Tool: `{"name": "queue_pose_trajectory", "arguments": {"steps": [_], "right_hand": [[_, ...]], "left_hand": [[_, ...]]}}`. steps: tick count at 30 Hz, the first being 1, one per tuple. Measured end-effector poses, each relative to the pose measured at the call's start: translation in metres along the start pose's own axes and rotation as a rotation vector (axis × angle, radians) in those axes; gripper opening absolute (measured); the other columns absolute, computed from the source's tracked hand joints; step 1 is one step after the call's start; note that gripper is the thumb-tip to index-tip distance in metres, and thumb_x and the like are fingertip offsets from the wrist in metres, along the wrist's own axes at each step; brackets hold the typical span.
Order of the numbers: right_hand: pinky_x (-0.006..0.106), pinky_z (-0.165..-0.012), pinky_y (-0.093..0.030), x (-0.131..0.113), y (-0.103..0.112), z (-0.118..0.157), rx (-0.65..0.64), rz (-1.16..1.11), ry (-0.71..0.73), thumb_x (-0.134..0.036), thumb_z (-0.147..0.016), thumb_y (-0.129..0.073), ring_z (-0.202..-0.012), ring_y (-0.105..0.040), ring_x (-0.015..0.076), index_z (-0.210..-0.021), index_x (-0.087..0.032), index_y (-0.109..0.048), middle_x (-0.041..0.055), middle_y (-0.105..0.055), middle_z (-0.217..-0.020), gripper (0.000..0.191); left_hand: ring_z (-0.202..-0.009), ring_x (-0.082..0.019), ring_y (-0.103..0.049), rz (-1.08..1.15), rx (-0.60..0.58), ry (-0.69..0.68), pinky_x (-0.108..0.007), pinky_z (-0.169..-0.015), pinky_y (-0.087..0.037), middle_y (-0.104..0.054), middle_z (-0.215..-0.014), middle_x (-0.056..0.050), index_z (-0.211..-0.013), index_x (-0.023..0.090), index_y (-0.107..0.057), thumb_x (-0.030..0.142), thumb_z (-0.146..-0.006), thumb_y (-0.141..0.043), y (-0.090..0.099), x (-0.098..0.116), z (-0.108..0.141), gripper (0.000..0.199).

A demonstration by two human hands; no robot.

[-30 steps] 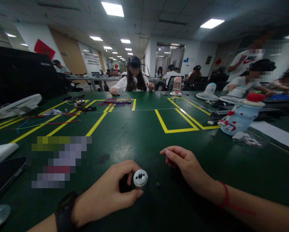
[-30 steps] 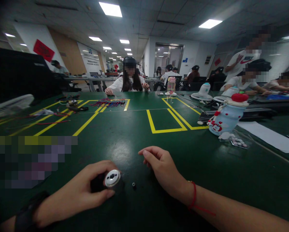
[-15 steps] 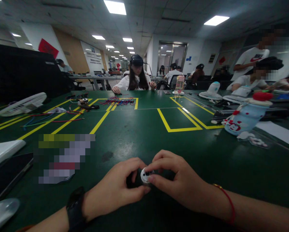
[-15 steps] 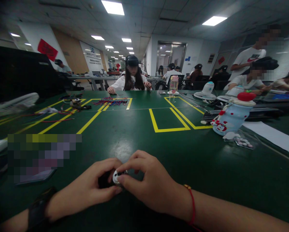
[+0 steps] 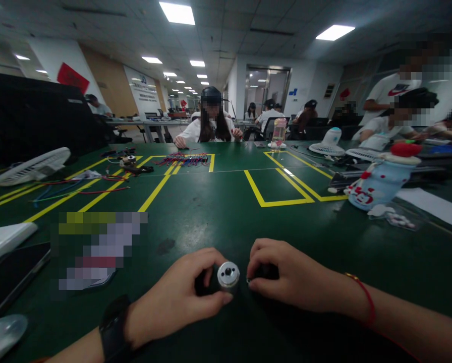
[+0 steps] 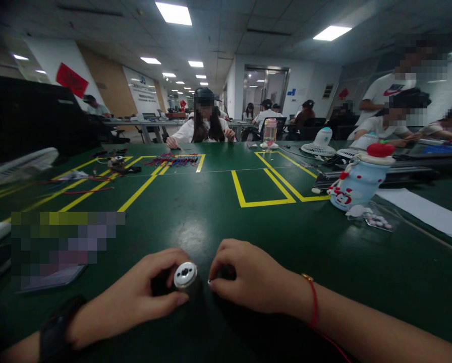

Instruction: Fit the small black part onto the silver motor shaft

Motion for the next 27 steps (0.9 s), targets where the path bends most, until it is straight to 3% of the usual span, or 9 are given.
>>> {"name": "queue_pose_trajectory", "arguments": {"steps": [5, 10, 16, 21, 27], "right_hand": [[0.025, -0.067, -0.044, -0.018, 0.007, -0.006, 0.272, -0.119, 0.057, -0.019, -0.081, -0.065, -0.078, -0.055, 0.0136, -0.088, -0.019, -0.065, 0.0011, -0.059, -0.087, 0.007], [0.028, -0.073, -0.042, -0.034, -0.002, -0.011, 0.237, -0.034, 0.128, -0.016, -0.08, -0.064, -0.083, -0.055, 0.015, -0.092, -0.021, -0.066, 0.0012, -0.058, -0.092, 0.013], [0.028, -0.071, -0.041, -0.034, -0.003, -0.013, 0.228, -0.004, 0.089, -0.019, -0.082, -0.062, -0.081, -0.055, 0.0144, -0.09, -0.021, -0.065, 0.0008, -0.057, -0.091, 0.009], [0.029, -0.074, -0.042, -0.035, -0.005, -0.01, 0.185, 0.025, 0.124, -0.017, -0.081, -0.06, -0.084, -0.055, 0.0157, -0.096, -0.02, -0.066, 0.0024, -0.058, -0.094, 0.016], [0.026, -0.074, -0.044, -0.024, 0.0, -0.005, 0.216, -0.189, 0.12, -0.011, -0.081, -0.058, -0.084, -0.056, 0.0139, -0.091, -0.016, -0.067, 0.0042, -0.059, -0.096, 0.014]], "left_hand": [[-0.071, -0.015, -0.05, 0.0, 0.003, -0.006, -0.025, -0.061, -0.038, -0.057, -0.083, 0.002, -0.092, 0.021, -0.058, 0.022, -0.078, -0.065, -0.002, 0.0, 0.0, 0.016], [-0.072, -0.015, -0.051, -0.02, 0.013, -0.027, -0.025, -0.063, -0.039, -0.058, -0.084, 0.001, -0.092, 0.019, -0.058, 0.023, -0.079, -0.063, -0.004, 0.0, -0.001, 0.014], [-0.071, -0.015, -0.051, -0.031, 0.003, -0.016, -0.025, -0.062, -0.038, -0.059, -0.083, 0.001, -0.091, 0.019, -0.058, 0.024, -0.079, -0.063, -0.004, -0.001, -0.001, 0.014], [-0.071, -0.015, -0.05, -0.036, 0.008, -0.023, -0.024, -0.061, -0.037, -0.057, -0.083, 0.002, -0.092, 0.02, -0.057, 0.024, -0.079, -0.064, -0.004, -0.002, 0.0, 0.015], [-0.07, -0.014, -0.049, -0.018, 0.007, -0.016, -0.024, -0.06, -0.037, -0.055, -0.082, 0.003, -0.09, 0.021, -0.057, 0.023, -0.078, -0.067, -0.003, -0.002, -0.001, 0.016]]}}
Point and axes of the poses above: each hand's wrist, its own z-axis away from the middle knuckle, its own y-axis out of the back of the hand, x = y × z, the point moved 3 cm from there along -z, towards the middle knuckle
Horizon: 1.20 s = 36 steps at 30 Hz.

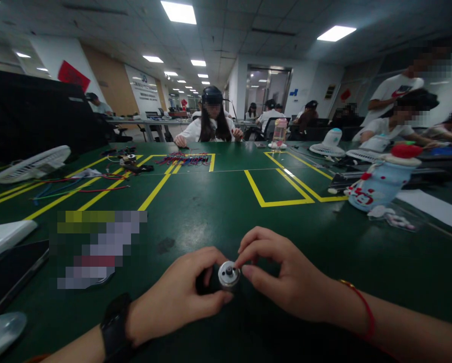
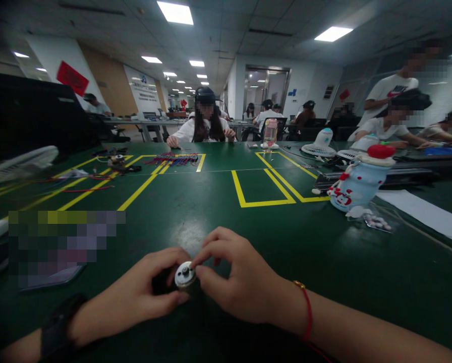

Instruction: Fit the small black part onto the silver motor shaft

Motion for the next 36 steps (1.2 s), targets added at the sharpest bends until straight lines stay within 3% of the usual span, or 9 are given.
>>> {"name": "queue_pose_trajectory", "arguments": {"steps": [3, 9, 20, 28, 31, 33, 36], "right_hand": [[0.026, -0.069, -0.043, 0.012, 0.003, 0.005, 0.057, -0.115, -0.114, -0.018, -0.085, -0.057, -0.077, -0.055, 0.0135, -0.081, -0.015, -0.066, 0.0024, -0.059, -0.084, 0.01], [0.022, -0.049, -0.034, 0.038, -0.005, 0.017, 0.117, -0.448, -0.409, -0.038, -0.089, -0.055, -0.054, -0.045, 0.0084, -0.072, -0.015, -0.062, -0.0023, -0.054, -0.061, 0.029], [0.02, -0.043, -0.03, 0.046, -0.009, 0.017, 0.146, -0.481, -0.49, -0.041, -0.089, -0.055, -0.047, -0.041, 0.0067, -0.07, -0.015, -0.06, -0.0045, -0.048, -0.054, 0.032], [0.021, -0.049, -0.035, 0.041, -0.011, 0.012, 0.052, -0.348, -0.425, -0.035, -0.089, -0.056, -0.055, -0.046, 0.0081, -0.079, -0.015, -0.063, -0.0031, -0.053, -0.063, 0.023], [0.022, -0.06, -0.041, 0.033, -0.011, 0.01, 0.058, -0.249, -0.31, -0.028, -0.088, -0.058, -0.068, -0.052, 0.0105, -0.095, -0.018, -0.065, -0.0006, -0.058, -0.079, 0.014], [0.024, -0.066, -0.043, 0.025, -0.013, 0.009, 0.054, -0.162, -0.208, -0.026, -0.088, -0.058, -0.077, -0.054, 0.0121, -0.104, -0.022, -0.065, 0.0009, -0.057, -0.09, 0.018], [0.024, -0.069, -0.043, 0.014, -0.017, 0.006, 0.029, -0.074, -0.113, -0.026, -0.087, -0.059, -0.082, -0.055, 0.0122, -0.104, -0.026, -0.068, 0.001, -0.055, -0.098, 0.019]], "left_hand": [[-0.071, -0.014, -0.049, 0.015, 0.004, -0.003, -0.024, -0.061, -0.038, -0.056, -0.084, 0.003, -0.092, 0.022, -0.058, 0.02, -0.077, -0.066, 0.001, 0.0, 0.001, 0.017], [-0.073, -0.015, -0.05, 0.035, -0.001, 0.014, -0.025, -0.064, -0.039, -0.057, -0.086, 0.002, -0.091, 0.021, -0.057, 0.017, -0.077, -0.065, 0.002, -0.002, 0.003, 0.017], [-0.077, -0.016, -0.052, 0.005, -0.02, 0.031, -0.026, -0.068, -0.042, -0.057, -0.086, 0.002, -0.09, 0.021, -0.054, 0.014, -0.077, -0.062, 0.003, -0.003, 0.005, 0.017], [-0.079, -0.017, -0.054, 0.006, -0.03, 0.007, -0.027, -0.069, -0.042, -0.061, -0.091, 0.0, -0.097, 0.022, -0.059, 0.022, -0.081, -0.063, 0.003, -0.002, 0.001, 0.016], [-0.078, -0.017, -0.054, 0.003, -0.031, -0.005, -0.027, -0.068, -0.042, -0.062, -0.091, -0.001, -0.098, 0.022, -0.061, 0.027, -0.083, -0.063, 0.003, 0.0, 0.001, 0.016], [-0.077, -0.017, -0.054, -0.005, -0.026, -0.021, -0.027, -0.068, -0.042, -0.062, -0.09, -0.001, -0.098, 0.021, -0.062, 0.029, -0.083, -0.063, 0.002, 0.0, 0.0, 0.017], [-0.077, -0.016, -0.054, -0.012, -0.007, -0.036, -0.026, -0.067, -0.041, -0.062, -0.093, -0.001, -0.098, 0.021, -0.062, 0.029, -0.083, -0.063, 0.0, 0.0, 0.0, 0.017]]}}
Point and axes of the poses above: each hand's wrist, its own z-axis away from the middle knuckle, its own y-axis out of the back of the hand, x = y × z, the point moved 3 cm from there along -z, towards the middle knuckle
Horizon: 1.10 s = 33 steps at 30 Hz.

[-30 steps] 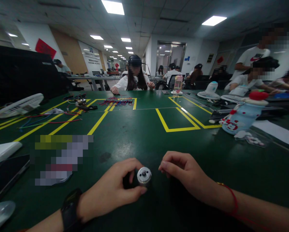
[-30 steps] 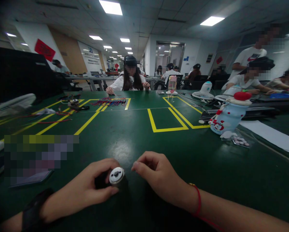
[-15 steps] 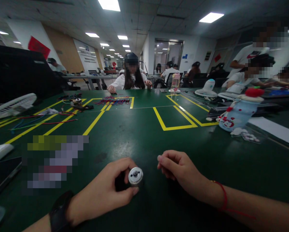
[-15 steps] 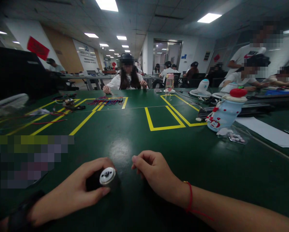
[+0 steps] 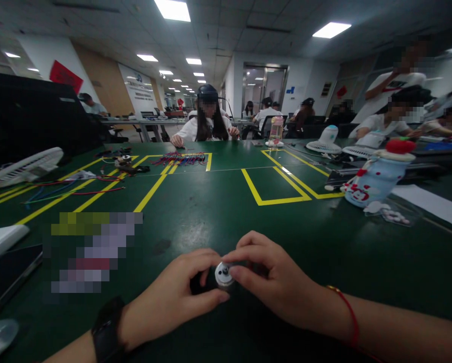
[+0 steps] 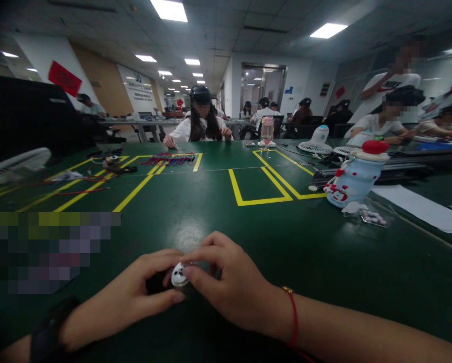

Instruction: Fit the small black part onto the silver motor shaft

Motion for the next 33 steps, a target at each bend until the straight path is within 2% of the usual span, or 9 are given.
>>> {"name": "queue_pose_trajectory", "arguments": {"steps": [5, 10, 13, 15, 17, 20, 27, 30, 33], "right_hand": [[0.024, -0.069, -0.043, -0.011, 0.0, -0.007, 0.039, 0.061, 0.023, -0.027, -0.085, -0.064, -0.08, -0.055, 0.0113, -0.09, -0.025, -0.072, -0.0001, -0.053, -0.097, 0.01], [0.023, -0.065, -0.043, -0.01, 0.014, -0.004, 0.109, -0.054, -0.005, -0.033, -0.087, -0.062, -0.075, -0.054, 0.0109, -0.092, -0.024, -0.071, -0.0006, -0.054, -0.088, 0.013], [0.026, -0.073, -0.044, 0.0, 0.017, 0.003, 0.037, -0.009, -0.052, -0.029, -0.087, -0.063, -0.082, -0.055, 0.0131, -0.091, -0.024, -0.071, 0.0003, -0.057, -0.089, 0.011], [0.03, -0.084, -0.043, 0.007, 0.016, 0.008, -0.029, 0.091, -0.066, -0.027, -0.084, -0.066, -0.095, -0.053, 0.0166, -0.091, -0.026, -0.073, 0.0016, -0.058, -0.099, 0.01], [0.034, -0.088, -0.041, 0.014, 0.014, 0.012, -0.083, 0.178, -0.085, -0.026, -0.083, -0.067, -0.101, -0.051, 0.0191, -0.09, -0.027, -0.074, 0.0023, -0.058, -0.105, 0.01], [0.037, -0.089, -0.04, 0.018, 0.011, 0.015, -0.142, 0.243, -0.087, -0.024, -0.082, -0.069, -0.102, -0.049, 0.0202, -0.09, -0.029, -0.074, 0.0022, -0.058, -0.108, 0.011], [0.038, -0.09, -0.04, 0.016, 0.012, 0.015, -0.164, 0.243, -0.076, -0.023, -0.082, -0.068, -0.102, -0.049, 0.0211, -0.093, -0.03, -0.073, 0.0029, -0.058, -0.109, 0.015], [0.037, -0.09, -0.04, 0.015, 0.015, 0.013, -0.121, 0.15, -0.096, -0.027, -0.082, -0.067, -0.101, -0.051, 0.0203, -0.1, -0.027, -0.071, 0.0035, -0.06, -0.107, 0.019], [0.032, -0.082, -0.043, 0.02, 0.022, 0.008, 0.008, -0.038, -0.17, -0.031, -0.089, -0.057, -0.092, -0.055, 0.0174, -0.096, -0.021, -0.07, 0.0036, -0.063, -0.098, 0.018]], "left_hand": [[-0.075, -0.016, -0.053, 0.01, -0.006, 0.009, -0.026, -0.065, -0.041, -0.062, -0.091, 0.0, -0.097, 0.022, -0.062, 0.029, -0.082, -0.063, -0.002, 0.002, -0.001, 0.016], [-0.073, -0.015, -0.052, 0.021, -0.004, 0.02, -0.025, -0.063, -0.04, -0.061, -0.089, 0.001, -0.096, 0.022, -0.06, 0.022, -0.079, -0.064, 0.0, 0.003, -0.001, 0.017], [-0.072, -0.015, -0.052, 0.016, 0.009, 0.04, -0.025, -0.063, -0.04, -0.06, -0.084, 0.002, -0.09, 0.02, -0.059, 0.018, -0.075, -0.065, 0.003, 0.001, 0.001, 0.016], [-0.072, -0.016, -0.053, 0.002, 0.008, 0.045, -0.025, -0.064, -0.04, -0.059, -0.082, 0.001, -0.088, 0.02, -0.059, 0.017, -0.074, -0.065, 0.004, 0.0, 0.002, 0.016], [-0.073, -0.016, -0.053, -0.013, 0.013, 0.048, -0.026, -0.065, -0.041, -0.059, -0.082, 0.001, -0.088, 0.02, -0.059, 0.016, -0.073, -0.065, 0.005, 0.0, 0.003, 0.016], [-0.075, -0.016, -0.054, -0.019, 0.015, 0.057, -0.026, -0.066, -0.041, -0.059, -0.083, 0.001, -0.089, 0.02, -0.059, 0.016, -0.074, -0.064, 0.005, -0.001, 0.004, 0.017], [-0.076, -0.017, -0.054, -0.012, 0.008, 0.053, -0.028, -0.068, -0.042, -0.06, -0.086, 0.0, -0.091, 0.02, -0.058, 0.016, -0.074, -0.063, 0.005, -0.001, 0.005, 0.018], [-0.075, -0.017, -0.054, -0.011, 0.001, 0.055, -0.027, -0.067, -0.042, -0.06, -0.084, 0.0, -0.089, 0.02, -0.058, 0.015, -0.074, -0.063, 0.005, -0.001, 0.004, 0.017], [-0.075, -0.017, -0.054, -0.007, 0.001, 0.053, -0.027, -0.067, -0.043, -0.06, -0.084, 0.0, -0.089, 0.02, -0.057, 0.015, -0.074, -0.062, 0.005, 0.0, 0.004, 0.016]]}}
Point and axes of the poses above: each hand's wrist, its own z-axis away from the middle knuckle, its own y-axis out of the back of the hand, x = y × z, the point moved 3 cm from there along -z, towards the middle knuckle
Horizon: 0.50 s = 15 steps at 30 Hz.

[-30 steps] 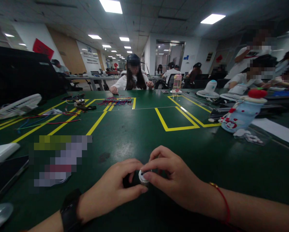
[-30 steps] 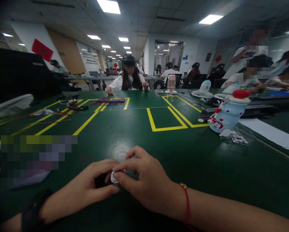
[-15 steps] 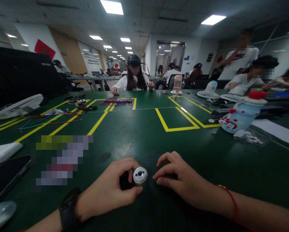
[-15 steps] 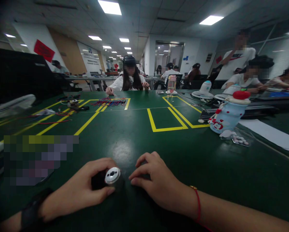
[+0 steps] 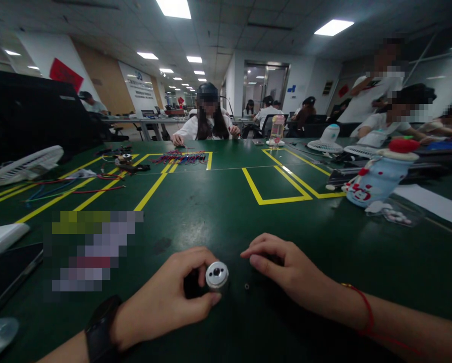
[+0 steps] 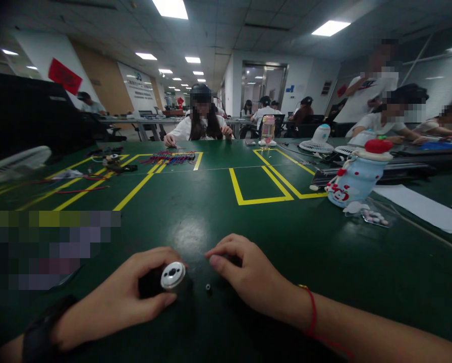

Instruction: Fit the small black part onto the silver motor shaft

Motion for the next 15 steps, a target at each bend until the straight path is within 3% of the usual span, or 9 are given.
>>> {"name": "queue_pose_trajectory", "arguments": {"steps": [4, 7, 10, 15], "right_hand": [[0.026, -0.06, -0.041, 0.015, 0.009, -0.007, 0.216, -0.274, -0.18, -0.036, -0.09, -0.053, -0.066, -0.052, 0.0126, -0.091, -0.018, -0.067, 0.0004, -0.06, -0.075, 0.023], [0.024, -0.053, -0.037, 0.023, 0.011, -0.009, 0.265, -0.365, -0.208, -0.039, -0.09, -0.052, -0.059, -0.048, 0.011, -0.089, -0.016, -0.065, -0.0007, -0.056, -0.07, 0.027], [0.024, -0.055, -0.038, 0.02, 0.009, -0.009, 0.183, -0.305, -0.171, -0.035, -0.09, -0.052, -0.062, -0.049, 0.0115, -0.089, -0.016, -0.065, -0.0004, -0.057, -0.072, 0.023], [0.025, -0.06, -0.042, 0.004, 0.002, -0.005, -0.081, 0.01, -0.037, -0.017, -0.083, -0.056, -0.069, -0.053, 0.0128, -0.087, -0.018, -0.066, 0.0012, -0.061, -0.081, 0.011]], "left_hand": [[-0.076, -0.017, -0.054, 0.011, -0.001, -0.002, -0.028, -0.068, -0.043, -0.06, -0.086, 0.0, -0.09, 0.02, -0.057, 0.014, -0.074, -0.061, 0.0, 0.0, 0.001, 0.017], [-0.078, -0.017, -0.055, 0.016, -0.008, 0.009, -0.029, -0.07, -0.044, -0.06, -0.088, 0.0, -0.092, 0.02, -0.056, 0.012, -0.074, -0.061, 0.0, 0.0, 0.001, 0.02], [-0.082, -0.018, -0.055, 0.011, -0.015, 0.009, -0.03, -0.073, -0.044, -0.06, -0.092, 0.0, -0.094, 0.021, -0.055, 0.011, -0.073, -0.06, 0.001, 0.0, 0.001, 0.023], [-0.083, -0.019, -0.055, 0.013, -0.025, -0.012, -0.031, -0.074, -0.044, -0.061, -0.093, -0.001, -0.095, 0.021, -0.055, 0.009, -0.072, -0.057, 0.002, 0.001, 0.002, 0.027]]}}
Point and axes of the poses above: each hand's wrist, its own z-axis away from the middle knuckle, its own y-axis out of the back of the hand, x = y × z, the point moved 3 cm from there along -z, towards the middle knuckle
